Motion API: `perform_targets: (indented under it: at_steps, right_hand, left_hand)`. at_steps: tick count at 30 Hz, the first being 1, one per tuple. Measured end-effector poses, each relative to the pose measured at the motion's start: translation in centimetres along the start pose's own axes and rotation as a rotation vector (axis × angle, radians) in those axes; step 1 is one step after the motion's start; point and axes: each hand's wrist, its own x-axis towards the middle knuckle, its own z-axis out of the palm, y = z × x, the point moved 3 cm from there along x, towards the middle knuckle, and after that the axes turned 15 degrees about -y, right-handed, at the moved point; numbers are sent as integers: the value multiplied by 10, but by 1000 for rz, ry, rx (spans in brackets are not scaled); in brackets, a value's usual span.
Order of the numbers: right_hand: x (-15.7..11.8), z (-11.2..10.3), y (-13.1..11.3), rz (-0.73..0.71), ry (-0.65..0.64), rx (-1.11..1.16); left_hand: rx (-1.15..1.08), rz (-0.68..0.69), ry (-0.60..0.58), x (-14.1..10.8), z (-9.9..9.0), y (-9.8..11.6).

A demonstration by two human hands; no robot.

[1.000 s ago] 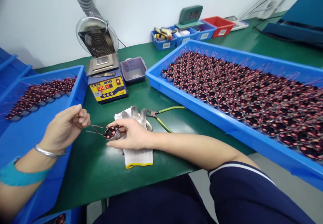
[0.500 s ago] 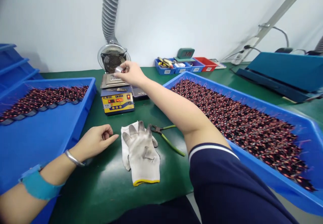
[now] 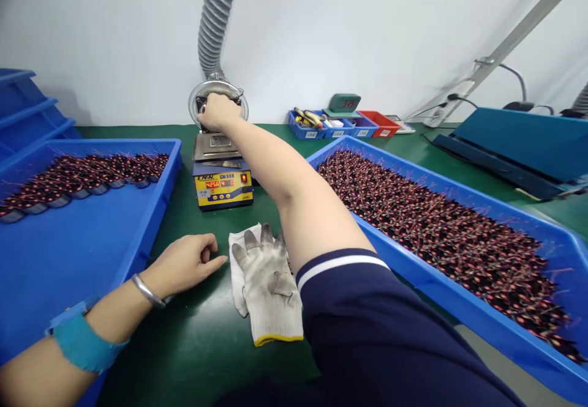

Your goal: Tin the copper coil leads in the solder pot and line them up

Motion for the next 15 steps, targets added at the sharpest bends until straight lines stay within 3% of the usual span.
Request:
perform_targets:
  at_steps: [15]
  right_hand:
    - [3, 11, -2, 8, -27, 10]
  left_hand:
    - [2, 14, -12, 2, 1, 0]
